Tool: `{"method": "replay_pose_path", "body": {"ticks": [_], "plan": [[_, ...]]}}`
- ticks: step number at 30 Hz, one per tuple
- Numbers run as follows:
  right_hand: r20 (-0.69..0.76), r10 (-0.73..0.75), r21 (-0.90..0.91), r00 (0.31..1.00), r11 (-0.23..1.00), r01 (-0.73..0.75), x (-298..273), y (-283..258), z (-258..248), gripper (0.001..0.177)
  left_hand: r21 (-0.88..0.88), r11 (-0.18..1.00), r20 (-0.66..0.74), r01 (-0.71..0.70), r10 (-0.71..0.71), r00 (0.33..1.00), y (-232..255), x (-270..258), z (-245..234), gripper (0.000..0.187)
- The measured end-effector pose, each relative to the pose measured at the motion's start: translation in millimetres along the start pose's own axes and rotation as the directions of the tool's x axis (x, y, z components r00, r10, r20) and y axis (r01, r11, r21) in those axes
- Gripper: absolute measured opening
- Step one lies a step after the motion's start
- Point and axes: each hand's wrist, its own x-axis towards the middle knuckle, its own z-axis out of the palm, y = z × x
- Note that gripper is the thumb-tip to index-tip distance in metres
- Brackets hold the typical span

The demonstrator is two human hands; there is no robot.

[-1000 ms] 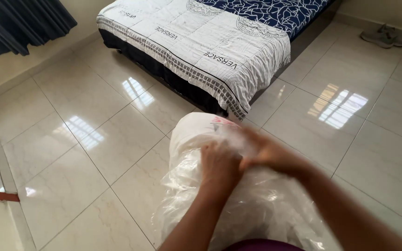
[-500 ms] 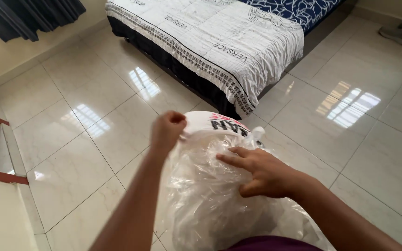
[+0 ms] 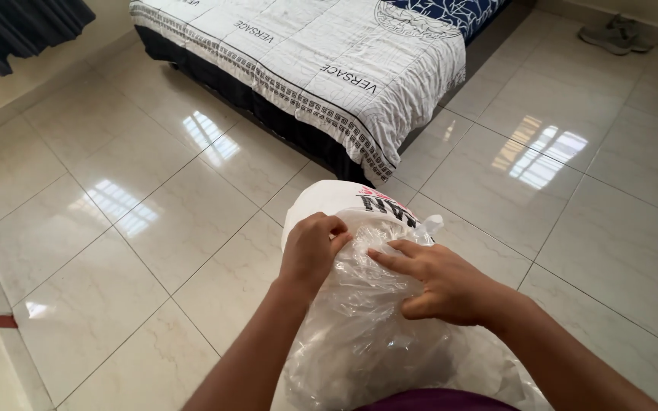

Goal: Unpacking items from plastic bags and picking up a broom and shoes in a bedroom.

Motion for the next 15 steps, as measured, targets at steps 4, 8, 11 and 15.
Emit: {"method": "replay_pose_path", "body": {"ticks": [4, 8, 11, 15], "plan": [[-0.018, 0.023, 0.022, 1.000, 1.000, -0.023, -5.0, -0.3, -4.2, 0.102, 0.090, 0.976, -0.049, -0.198, 0.203, 0.978, -17.6, 20.5, 23.6, 0.030], [-0.048, 0.021, 0.073, 0.999, 0.997, -0.017, -5.6, 9.1, 3.5, 0.098, 0.113, 0.977, 0.102, -0.180, 0.169, 0.980, -33.2, 41.4, 39.9, 0.030], [-0.064, 0.010, 0.083, 0.998, 0.997, -0.004, -7.6, 7.4, 6.4, 0.096, 0.248, 0.958, 0.261, -0.144, 0.078, 0.962, -31.2, 57.9, 39.9, 0.033], [-0.030, 0.079, 0.055, 0.996, 0.996, -0.077, -6.2, -12.4, 1.9, 0.099, 0.319, 0.947, 0.415, 0.043, -0.180, 0.892, -11.2, 61.6, 12.2, 0.040]]}}
